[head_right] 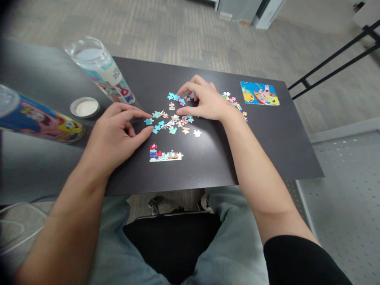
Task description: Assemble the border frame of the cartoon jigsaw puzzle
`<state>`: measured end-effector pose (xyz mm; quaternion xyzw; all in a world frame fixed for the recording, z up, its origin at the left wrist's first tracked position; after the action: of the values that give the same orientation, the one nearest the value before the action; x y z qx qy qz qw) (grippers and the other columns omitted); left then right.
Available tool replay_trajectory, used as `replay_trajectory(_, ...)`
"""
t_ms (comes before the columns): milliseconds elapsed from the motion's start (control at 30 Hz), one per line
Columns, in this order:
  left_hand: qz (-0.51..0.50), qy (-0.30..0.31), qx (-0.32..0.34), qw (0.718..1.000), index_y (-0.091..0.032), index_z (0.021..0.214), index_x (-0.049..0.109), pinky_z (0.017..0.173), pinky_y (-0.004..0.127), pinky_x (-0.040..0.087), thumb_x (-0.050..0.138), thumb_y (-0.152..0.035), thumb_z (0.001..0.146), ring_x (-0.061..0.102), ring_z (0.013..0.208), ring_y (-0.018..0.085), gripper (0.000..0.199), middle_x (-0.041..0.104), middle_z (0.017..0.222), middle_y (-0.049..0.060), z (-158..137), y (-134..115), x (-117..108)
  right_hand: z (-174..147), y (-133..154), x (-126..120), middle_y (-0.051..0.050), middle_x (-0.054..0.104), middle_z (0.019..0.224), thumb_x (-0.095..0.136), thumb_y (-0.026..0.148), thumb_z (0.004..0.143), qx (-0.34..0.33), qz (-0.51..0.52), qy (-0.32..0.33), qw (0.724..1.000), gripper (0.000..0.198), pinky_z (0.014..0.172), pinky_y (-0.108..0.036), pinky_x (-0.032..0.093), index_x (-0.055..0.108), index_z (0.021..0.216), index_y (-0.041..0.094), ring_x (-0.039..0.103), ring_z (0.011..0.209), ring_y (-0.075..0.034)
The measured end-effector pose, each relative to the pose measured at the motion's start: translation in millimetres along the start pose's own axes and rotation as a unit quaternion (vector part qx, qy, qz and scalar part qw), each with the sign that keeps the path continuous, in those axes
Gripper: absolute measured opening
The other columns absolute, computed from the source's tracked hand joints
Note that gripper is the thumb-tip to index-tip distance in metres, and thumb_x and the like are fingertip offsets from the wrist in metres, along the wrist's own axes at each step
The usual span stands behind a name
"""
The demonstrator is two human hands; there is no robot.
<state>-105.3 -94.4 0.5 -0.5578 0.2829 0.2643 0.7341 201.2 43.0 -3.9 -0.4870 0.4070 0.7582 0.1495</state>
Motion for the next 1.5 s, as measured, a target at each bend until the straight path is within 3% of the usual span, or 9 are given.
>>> replay_trajectory(200,0.002,-0.001,0.003,1.0,-0.028,0.134,0.097,0.072,0.037,0.055,0.088,-0.038,0.107,0.064,0.076,0.016,0.031,0.083,0.151,0.009,0,-1,1,3,19,2,-0.016,0.075,0.153,0.103,0.073,0.101,0.003,0.01,0.008,1.0,0.074,0.129,-0.067,0.056,0.086,0.159,0.03,0.073,0.122,-0.039)
replay_trajectory(367,0.01,-0.005,-0.001,1.0,-0.027,0.131,0.096,0.074,0.038,0.055,0.088,-0.034,0.106,0.065,0.077,0.016,0.028,0.083,0.15,0.011,1,-3,1,2,30,-4,-0.013,0.076,0.142,0.102,0.065,0.104,0.022,0.051,0.028,0.998,0.044,0.117,-0.059,0.063,0.098,0.136,0.035,0.07,0.122,-0.038)
replay_trajectory(533,0.008,0.0,-0.004,1.0,-0.028,0.132,0.096,0.075,0.036,0.056,0.088,-0.034,0.107,0.066,0.081,0.018,0.027,0.083,0.15,0.01,1,-4,0,3,31,-1,-0.011,0.075,0.133,0.106,0.07,0.102,-0.012,0.08,0.052,0.995,0.044,0.112,-0.055,0.06,0.099,0.119,0.03,0.067,0.111,-0.031)
replay_trajectory(700,-0.006,0.002,-0.004,1.0,-0.028,0.132,0.096,0.075,0.037,0.055,0.089,-0.032,0.107,0.065,0.08,0.016,0.026,0.081,0.149,0.009,0,-4,-1,3,29,2,-0.011,0.074,0.126,0.106,0.067,0.103,-0.004,0.075,0.043,0.996,0.045,0.111,-0.056,0.059,0.088,0.098,0.026,0.067,0.106,-0.031)
replay_trajectory(867,0.002,0.001,-0.005,1.0,-0.029,0.132,0.096,0.078,0.038,0.057,0.09,-0.03,0.108,0.068,0.082,0.017,0.025,0.081,0.149,0.008,0,-4,0,5,38,10,-0.011,0.074,0.132,0.099,0.053,0.11,-0.015,0.052,0.011,0.998,0.03,0.118,-0.057,0.056,0.092,0.12,0.026,0.068,0.109,-0.031)
replay_trajectory(1000,0.004,0.006,-0.012,1.0,-0.031,0.132,0.096,0.076,0.038,0.058,0.088,-0.034,0.11,0.07,0.085,0.019,0.024,0.082,0.149,0.007,1,-5,-1,8,51,22,-0.009,0.071,0.135,0.099,0.052,0.11,-0.012,0.022,0.029,0.999,0.038,0.129,-0.062,0.049,0.093,0.142,0.031,0.068,0.117,-0.033)
replay_trajectory(1233,-0.003,0.005,-0.015,1.0,-0.031,0.132,0.096,0.077,0.04,0.059,0.088,-0.035,0.11,0.073,0.09,0.021,0.023,0.082,0.149,0.007,1,-4,-1,8,59,25,-0.01,0.078,0.134,0.094,0.041,0.109,-0.021,0.048,0.028,0.998,0.026,0.132,-0.065,0.049,0.09,0.131,0.027,0.071,0.118,-0.034)
replay_trajectory(1333,0.001,0.007,-0.013,1.0,-0.03,0.133,0.096,0.081,0.042,0.061,0.086,-0.036,0.111,0.074,0.094,0.023,0.025,0.083,0.151,0.008,1,-5,-1,9,60,22,-0.008,0.084,0.123,0.092,0.047,0.109,-0.018,0.109,0.036,0.993,0.024,0.124,-0.058,0.057,0.086,0.12,0.027,0.073,0.111,-0.032)
replay_trajectory(1500,-0.004,0.006,-0.005,1.0,-0.029,0.131,0.096,0.085,0.045,0.064,0.085,-0.036,0.112,0.076,0.1,0.026,0.023,0.081,0.152,0.01,1,-7,0,2,66,6,-0.009,0.086,0.116,0.095,0.074,0.108,0.01,0.22,0.035,0.975,0.047,0.109,-0.053,0.065,0.087,0.119,0.029,0.077,0.109,-0.033)
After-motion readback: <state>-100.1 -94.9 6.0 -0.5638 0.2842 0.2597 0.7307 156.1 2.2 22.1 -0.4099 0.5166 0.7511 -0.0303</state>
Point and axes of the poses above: each hand's wrist, its own z-axis towards the middle knuckle, its own x-axis out of the palm, y = z × x, the point moved 4 cm from there along z, towards the middle knuckle
